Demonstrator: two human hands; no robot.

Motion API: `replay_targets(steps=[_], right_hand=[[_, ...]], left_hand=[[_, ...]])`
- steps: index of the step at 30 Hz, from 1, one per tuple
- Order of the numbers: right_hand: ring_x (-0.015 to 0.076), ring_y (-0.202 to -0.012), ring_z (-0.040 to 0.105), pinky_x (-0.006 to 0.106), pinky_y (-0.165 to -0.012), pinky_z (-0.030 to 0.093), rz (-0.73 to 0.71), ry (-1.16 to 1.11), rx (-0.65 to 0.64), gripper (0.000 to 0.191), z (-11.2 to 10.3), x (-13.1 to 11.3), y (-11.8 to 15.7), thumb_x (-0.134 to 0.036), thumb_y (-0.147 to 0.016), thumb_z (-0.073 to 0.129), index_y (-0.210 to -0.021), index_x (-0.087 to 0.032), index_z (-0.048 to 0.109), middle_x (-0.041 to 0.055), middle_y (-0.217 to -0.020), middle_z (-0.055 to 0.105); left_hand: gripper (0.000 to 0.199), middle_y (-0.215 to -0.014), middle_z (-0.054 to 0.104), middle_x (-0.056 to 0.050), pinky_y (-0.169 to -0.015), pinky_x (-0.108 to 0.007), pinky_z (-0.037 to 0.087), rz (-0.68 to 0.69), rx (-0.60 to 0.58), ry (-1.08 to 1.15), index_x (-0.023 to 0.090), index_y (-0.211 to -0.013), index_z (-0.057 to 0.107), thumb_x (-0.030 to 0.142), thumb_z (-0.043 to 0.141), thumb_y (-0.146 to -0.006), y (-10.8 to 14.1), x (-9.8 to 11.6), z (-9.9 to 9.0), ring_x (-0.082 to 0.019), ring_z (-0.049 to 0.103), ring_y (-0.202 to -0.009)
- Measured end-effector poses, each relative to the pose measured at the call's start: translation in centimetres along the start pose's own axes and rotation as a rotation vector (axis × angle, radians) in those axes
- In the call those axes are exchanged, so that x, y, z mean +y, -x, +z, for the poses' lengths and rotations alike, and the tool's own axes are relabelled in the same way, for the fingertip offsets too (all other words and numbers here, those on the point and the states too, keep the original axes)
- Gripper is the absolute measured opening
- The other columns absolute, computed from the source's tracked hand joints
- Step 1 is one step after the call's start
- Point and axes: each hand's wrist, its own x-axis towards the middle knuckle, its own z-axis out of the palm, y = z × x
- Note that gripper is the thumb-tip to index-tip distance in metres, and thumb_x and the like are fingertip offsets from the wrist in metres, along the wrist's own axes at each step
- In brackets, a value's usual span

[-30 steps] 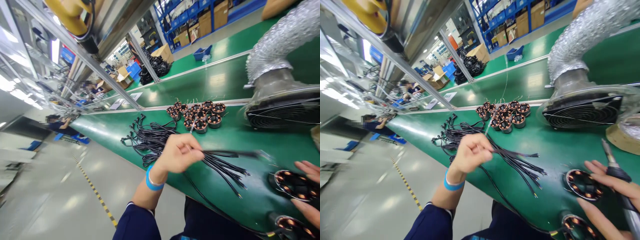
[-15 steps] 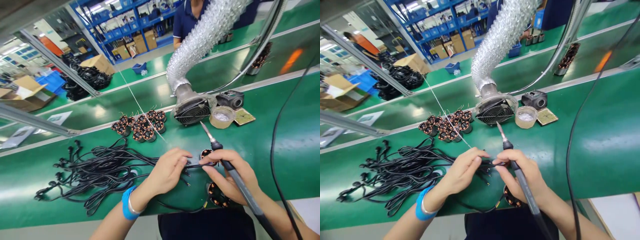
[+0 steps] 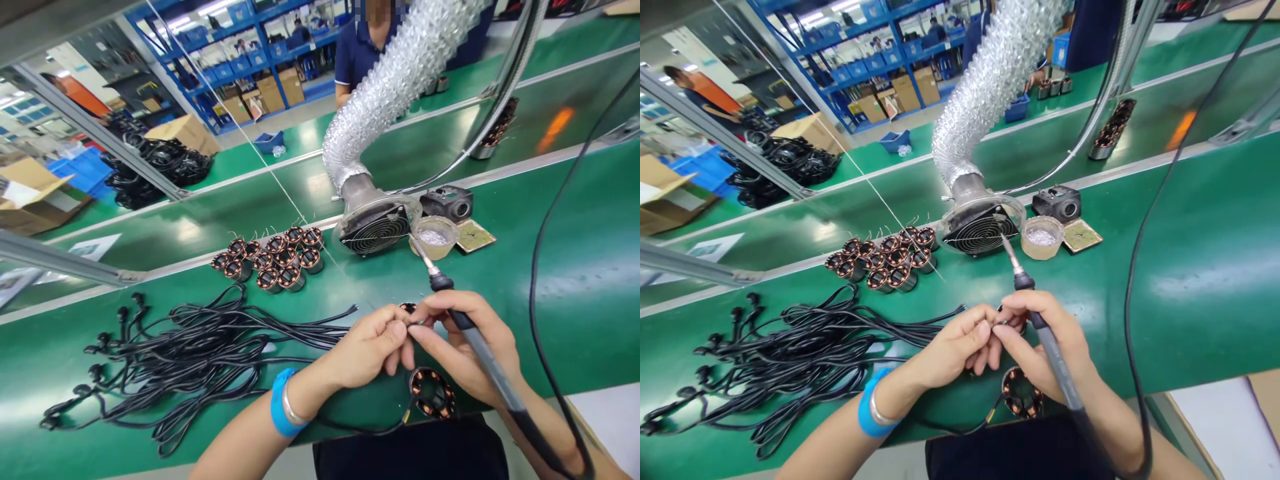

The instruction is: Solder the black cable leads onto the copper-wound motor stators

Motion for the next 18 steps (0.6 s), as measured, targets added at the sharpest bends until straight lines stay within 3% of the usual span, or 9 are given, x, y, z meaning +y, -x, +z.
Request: replay_targets(steps=[4, 9, 14, 18], right_hand=[[0.0117, -0.077, 0.066, 0.023, -0.072, 0.059, 0.015, 0.077, 0.117, 0.037, 1.2, 0.0, 0.2, -0.013, -0.083, 0.074, -0.114, -0.027, 0.060, 0.0004, -0.095, 0.065], [0.0105, -0.069, 0.067, 0.020, -0.065, 0.060, 0.095, 0.076, 0.138, 0.031, 2.5, -0.9, 0.3, -0.017, -0.085, 0.073, -0.112, -0.025, 0.061, -0.0017, -0.085, 0.067], [0.0100, -0.064, 0.069, 0.017, -0.062, 0.059, 0.073, 0.203, 0.149, 0.026, 3.4, -1.4, 1.2, -0.023, -0.084, 0.076, -0.105, -0.023, 0.060, -0.0022, -0.085, 0.070], [0.0113, -0.065, 0.067, 0.020, -0.062, 0.058, -0.011, 0.304, 0.024, 0.018, 2.8, -1.6, 1.5, -0.023, -0.088, 0.071, -0.102, -0.023, 0.059, -0.0018, -0.084, 0.068]], left_hand=[[0.046, -0.057, 0.050, 0.007, -0.051, -0.020, 0.032, 0.130, 0.172, -0.121, 0.016, -0.116, 0.054, 0.057, 0.047, -0.097, 0.4, -0.6, 0.2, -0.008, 0.040, -0.049], [0.044, -0.048, 0.036, 0.012, -0.045, -0.019, 0.024, 0.180, 0.251, 0.061, 0.017, -0.096, 0.051, 0.060, 0.059, -0.090, 0.4, -0.8, 0.5, -0.007, 0.029, -0.042], [0.046, -0.045, 0.030, 0.014, -0.040, -0.020, 0.019, 0.108, 0.329, 0.234, 0.021, -0.085, 0.043, 0.064, 0.061, -0.086, 0.2, -1.1, 0.7, -0.006, 0.020, -0.039], [0.044, -0.051, 0.033, 0.011, -0.045, -0.021, 0.023, 0.063, 0.335, 0.023, 0.021, -0.080, 0.042, 0.063, 0.052, -0.091, 0.6, -0.9, 0.0, -0.008, 0.025, -0.045]])
